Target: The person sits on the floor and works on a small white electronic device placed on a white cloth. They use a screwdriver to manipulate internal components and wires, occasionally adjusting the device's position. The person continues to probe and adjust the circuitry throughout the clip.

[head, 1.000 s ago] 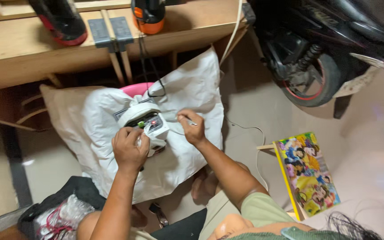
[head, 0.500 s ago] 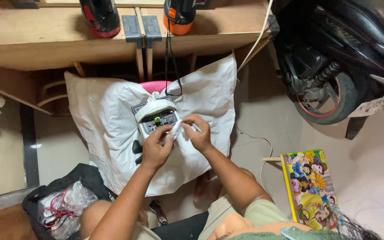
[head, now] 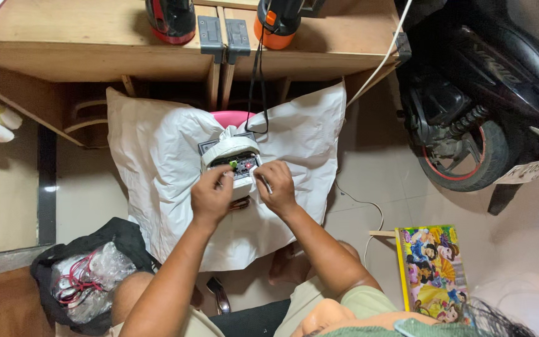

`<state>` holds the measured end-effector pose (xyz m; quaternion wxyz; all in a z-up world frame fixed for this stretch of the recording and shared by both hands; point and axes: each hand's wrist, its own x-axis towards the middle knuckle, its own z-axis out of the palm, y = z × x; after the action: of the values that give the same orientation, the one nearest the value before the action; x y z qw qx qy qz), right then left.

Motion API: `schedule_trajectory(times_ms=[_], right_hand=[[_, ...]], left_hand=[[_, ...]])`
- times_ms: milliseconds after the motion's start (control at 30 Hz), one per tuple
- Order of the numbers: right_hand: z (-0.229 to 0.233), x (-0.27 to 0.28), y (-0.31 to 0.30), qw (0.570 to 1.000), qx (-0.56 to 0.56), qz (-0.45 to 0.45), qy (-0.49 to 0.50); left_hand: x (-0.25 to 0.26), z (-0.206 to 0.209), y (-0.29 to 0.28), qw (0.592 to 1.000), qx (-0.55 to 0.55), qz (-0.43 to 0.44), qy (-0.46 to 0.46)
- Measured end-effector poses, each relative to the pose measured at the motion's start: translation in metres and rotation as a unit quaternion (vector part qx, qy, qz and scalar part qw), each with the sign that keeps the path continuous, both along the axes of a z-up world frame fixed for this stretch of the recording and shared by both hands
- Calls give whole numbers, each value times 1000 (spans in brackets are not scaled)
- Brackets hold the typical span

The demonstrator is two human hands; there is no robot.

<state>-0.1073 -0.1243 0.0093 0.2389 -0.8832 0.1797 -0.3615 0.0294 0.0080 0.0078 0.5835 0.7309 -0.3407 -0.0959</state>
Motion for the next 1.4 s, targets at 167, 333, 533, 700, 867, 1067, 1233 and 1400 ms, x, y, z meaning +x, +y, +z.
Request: schedule_trajectory(times_ms=[167, 333, 533, 700, 867, 1067, 1233, 1400], right_hand=[[-6, 5, -7, 998, 57, -34, -22], [-14, 5, -9, 999, 37, 19, -25], [-12, -2, -18, 994, 89, -38, -58], [-2, -7, 8, 981, 121, 54, -143], [14, -14, 21, 970, 166, 109, -139], [15, -24, 14, 982, 137, 39, -125], [4, -33, -11, 981, 139, -5, -134], [-5, -33, -26, 973, 166, -44, -158]], left_hand=[[18, -1, 1, 995, 3, 81, 56], [10, 1, -2, 997, -10, 79, 9], [-14, 6, 2, 1000, -10, 0, -12], [-29, -3, 3, 983, -1, -142, 120], [-30, -24, -2, 961, -94, -118, 232], [-25, -13, -3, 991, -80, -88, 56], [-12, 12, -7, 985, -71, -45, -151], [31, 7, 14, 978, -67, 106, -165]])
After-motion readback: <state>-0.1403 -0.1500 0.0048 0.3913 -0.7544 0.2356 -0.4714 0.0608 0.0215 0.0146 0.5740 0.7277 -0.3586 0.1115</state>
